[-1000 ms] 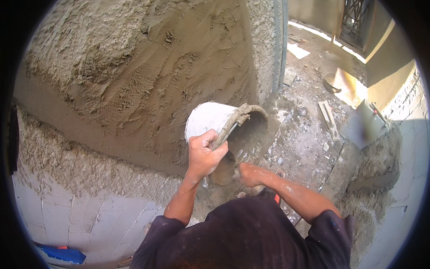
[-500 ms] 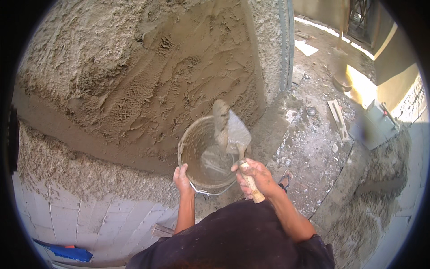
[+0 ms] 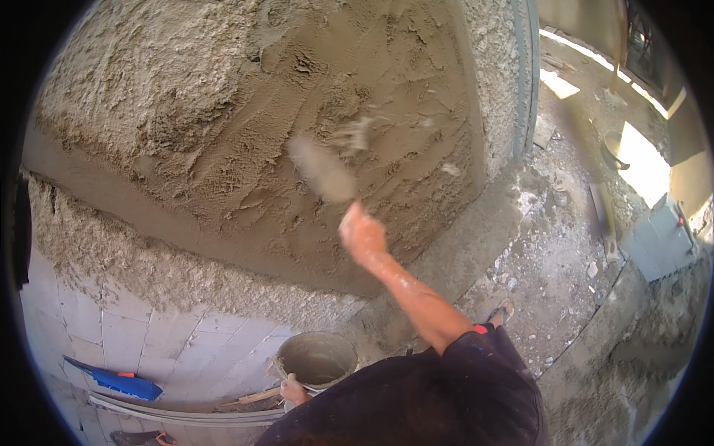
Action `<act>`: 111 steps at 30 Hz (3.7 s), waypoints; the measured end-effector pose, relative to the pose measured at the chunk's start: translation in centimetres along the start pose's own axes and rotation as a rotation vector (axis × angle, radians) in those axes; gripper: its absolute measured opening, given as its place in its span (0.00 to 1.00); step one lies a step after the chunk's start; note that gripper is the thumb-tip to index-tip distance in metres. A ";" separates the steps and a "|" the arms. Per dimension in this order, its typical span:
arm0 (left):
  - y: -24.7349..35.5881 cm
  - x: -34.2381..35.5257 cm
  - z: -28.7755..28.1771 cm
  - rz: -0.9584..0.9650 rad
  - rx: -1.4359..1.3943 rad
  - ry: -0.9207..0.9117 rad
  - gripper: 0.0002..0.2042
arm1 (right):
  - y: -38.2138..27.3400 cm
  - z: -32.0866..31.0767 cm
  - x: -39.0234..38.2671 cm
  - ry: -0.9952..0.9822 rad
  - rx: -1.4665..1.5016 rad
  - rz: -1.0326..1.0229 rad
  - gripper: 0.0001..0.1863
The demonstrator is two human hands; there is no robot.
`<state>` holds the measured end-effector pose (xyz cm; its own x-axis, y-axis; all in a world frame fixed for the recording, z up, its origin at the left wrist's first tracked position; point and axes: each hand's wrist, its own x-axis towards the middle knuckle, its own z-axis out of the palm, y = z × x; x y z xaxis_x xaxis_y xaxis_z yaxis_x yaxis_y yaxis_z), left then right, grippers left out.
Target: The person applies wet mortar to a wall using a trowel, taking mortar from a bucket and smoothing it onto the vertical surface.
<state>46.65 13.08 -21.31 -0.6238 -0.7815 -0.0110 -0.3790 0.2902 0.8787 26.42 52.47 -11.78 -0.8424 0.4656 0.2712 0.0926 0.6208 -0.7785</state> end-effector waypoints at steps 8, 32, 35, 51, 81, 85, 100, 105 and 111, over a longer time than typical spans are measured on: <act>-2.9 -2.9 -2.6 -0.207 0.027 0.112 0.08 | -1.9 -2.9 -5.0 -0.557 0.446 -0.251 0.24; 12.6 -21.7 22.8 -0.563 -0.080 -0.254 0.19 | 33.6 -25.0 30.6 -0.145 0.001 0.081 0.29; 0.4 -15.3 22.6 -0.164 0.198 -0.595 0.24 | 40.8 -26.2 19.4 -0.084 0.121 0.286 0.29; 11.7 -36.4 48.1 -0.268 0.598 -1.003 0.12 | 42.6 -40.6 -49.2 -0.359 -0.383 1.694 0.16; 0.2 -95.4 82.5 0.917 1.052 -1.691 0.26 | 68.1 -47.1 -32.0 0.243 0.947 1.876 0.24; 4.8 -93.7 81.8 0.813 0.823 -1.532 0.31 | 66.1 -48.8 -34.1 0.121 0.965 1.996 0.23; 7.7 -60.0 61.8 0.152 1.095 -1.860 0.30 | 65.4 -58.9 -10.5 0.314 1.467 1.399 0.28; 10.2 -56.1 64.3 0.049 0.996 -1.881 0.28 | 64.2 -54.1 -8.3 -0.173 1.395 1.529 0.23; 13.6 -54.3 68.2 -0.005 0.889 -1.924 0.28 | 65.8 -53.3 -4.5 -0.171 0.095 1.311 0.20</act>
<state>28.81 97.12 -41.34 -0.1499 0.4566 -0.8769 -0.1640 0.8632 0.4775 64.62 124.83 -34.01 -0.2141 0.5936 -0.7757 0.8523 -0.2744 -0.4453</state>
